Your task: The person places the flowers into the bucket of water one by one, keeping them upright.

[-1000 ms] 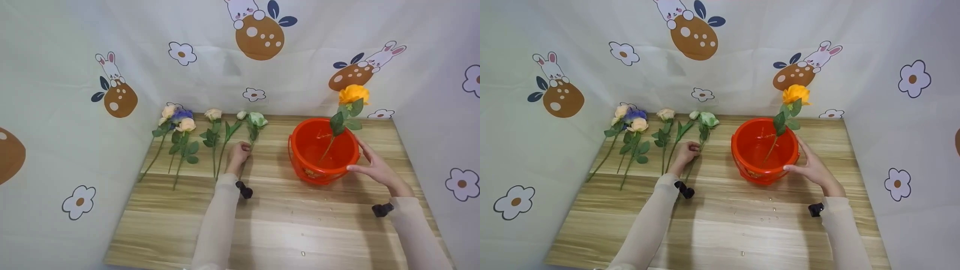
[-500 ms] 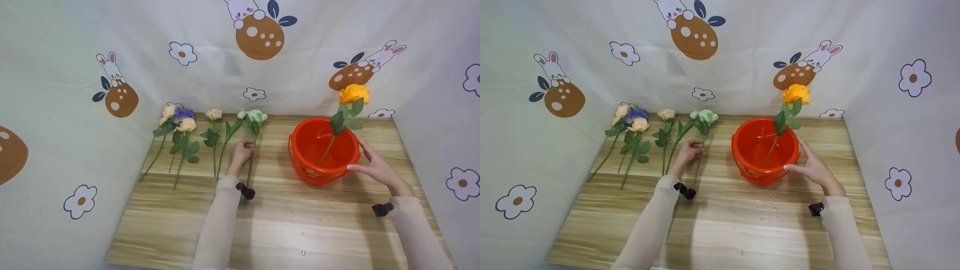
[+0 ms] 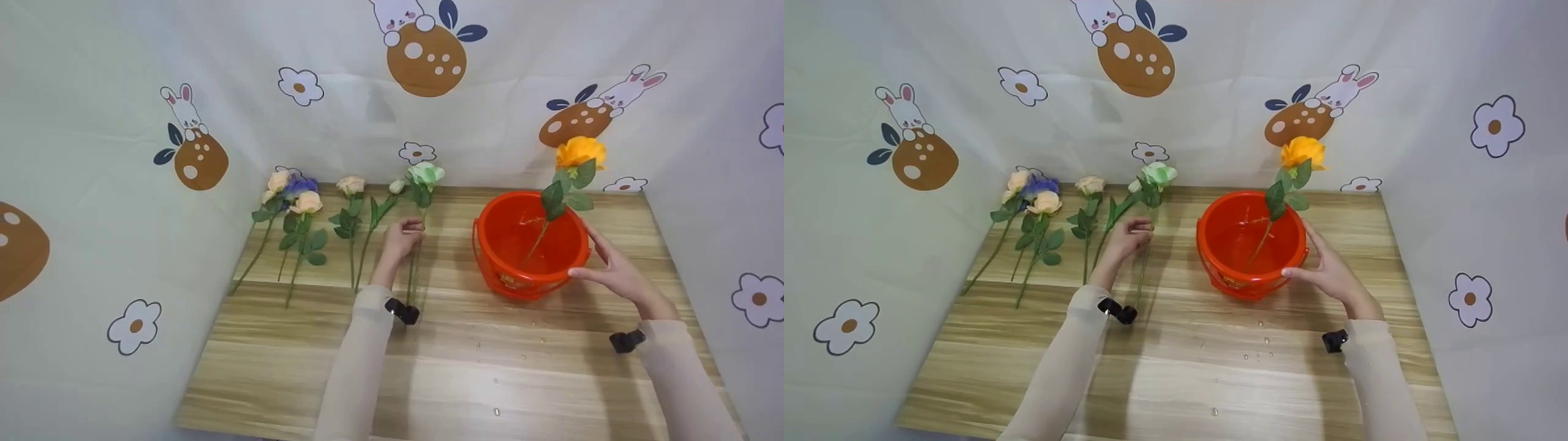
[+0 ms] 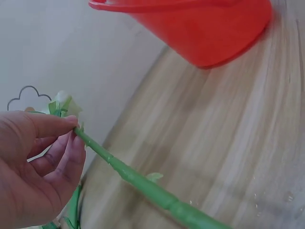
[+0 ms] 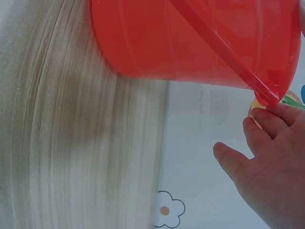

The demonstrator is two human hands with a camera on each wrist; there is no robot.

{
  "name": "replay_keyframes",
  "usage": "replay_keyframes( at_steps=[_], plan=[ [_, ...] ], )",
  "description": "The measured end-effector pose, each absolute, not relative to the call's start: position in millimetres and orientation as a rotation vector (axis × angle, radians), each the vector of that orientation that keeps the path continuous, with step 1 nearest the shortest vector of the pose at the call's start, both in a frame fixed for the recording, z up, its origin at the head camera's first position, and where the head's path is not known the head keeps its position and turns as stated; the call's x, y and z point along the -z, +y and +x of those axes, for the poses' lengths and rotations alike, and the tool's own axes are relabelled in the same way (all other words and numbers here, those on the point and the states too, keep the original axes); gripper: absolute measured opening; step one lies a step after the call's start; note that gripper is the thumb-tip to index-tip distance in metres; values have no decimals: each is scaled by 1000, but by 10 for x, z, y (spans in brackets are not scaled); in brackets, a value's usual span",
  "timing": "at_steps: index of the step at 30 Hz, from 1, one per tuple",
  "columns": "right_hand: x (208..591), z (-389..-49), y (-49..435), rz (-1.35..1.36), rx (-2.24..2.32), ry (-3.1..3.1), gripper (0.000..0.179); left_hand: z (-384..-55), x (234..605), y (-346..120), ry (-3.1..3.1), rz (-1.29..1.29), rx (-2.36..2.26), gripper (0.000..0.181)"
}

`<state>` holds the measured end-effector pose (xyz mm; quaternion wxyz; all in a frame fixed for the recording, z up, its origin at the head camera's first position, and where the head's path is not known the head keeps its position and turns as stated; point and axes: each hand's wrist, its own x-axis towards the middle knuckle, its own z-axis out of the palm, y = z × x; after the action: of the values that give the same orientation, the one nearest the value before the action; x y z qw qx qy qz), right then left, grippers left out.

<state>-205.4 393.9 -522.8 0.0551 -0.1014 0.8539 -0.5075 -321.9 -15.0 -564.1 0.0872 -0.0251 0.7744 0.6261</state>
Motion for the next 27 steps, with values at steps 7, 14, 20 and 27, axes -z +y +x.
replay_keyframes(
  at_steps=[7,14,20,27],
  plan=[
    [5216,-2064,3933,-314,1529,2598,94,-3201,5462,-101,2246,-7,-1963,33],
    [5231,-2054,3929,-317,1545,2586,94,-3170,5248,-39,2186,92,-2050,34],
    [5235,-2056,3926,-331,1556,2579,94,-3075,4916,-2,2115,212,-2097,36],
    [5227,-2047,3925,-317,1557,2580,94,-2886,4486,78,2110,306,-2118,36]
  ],
)
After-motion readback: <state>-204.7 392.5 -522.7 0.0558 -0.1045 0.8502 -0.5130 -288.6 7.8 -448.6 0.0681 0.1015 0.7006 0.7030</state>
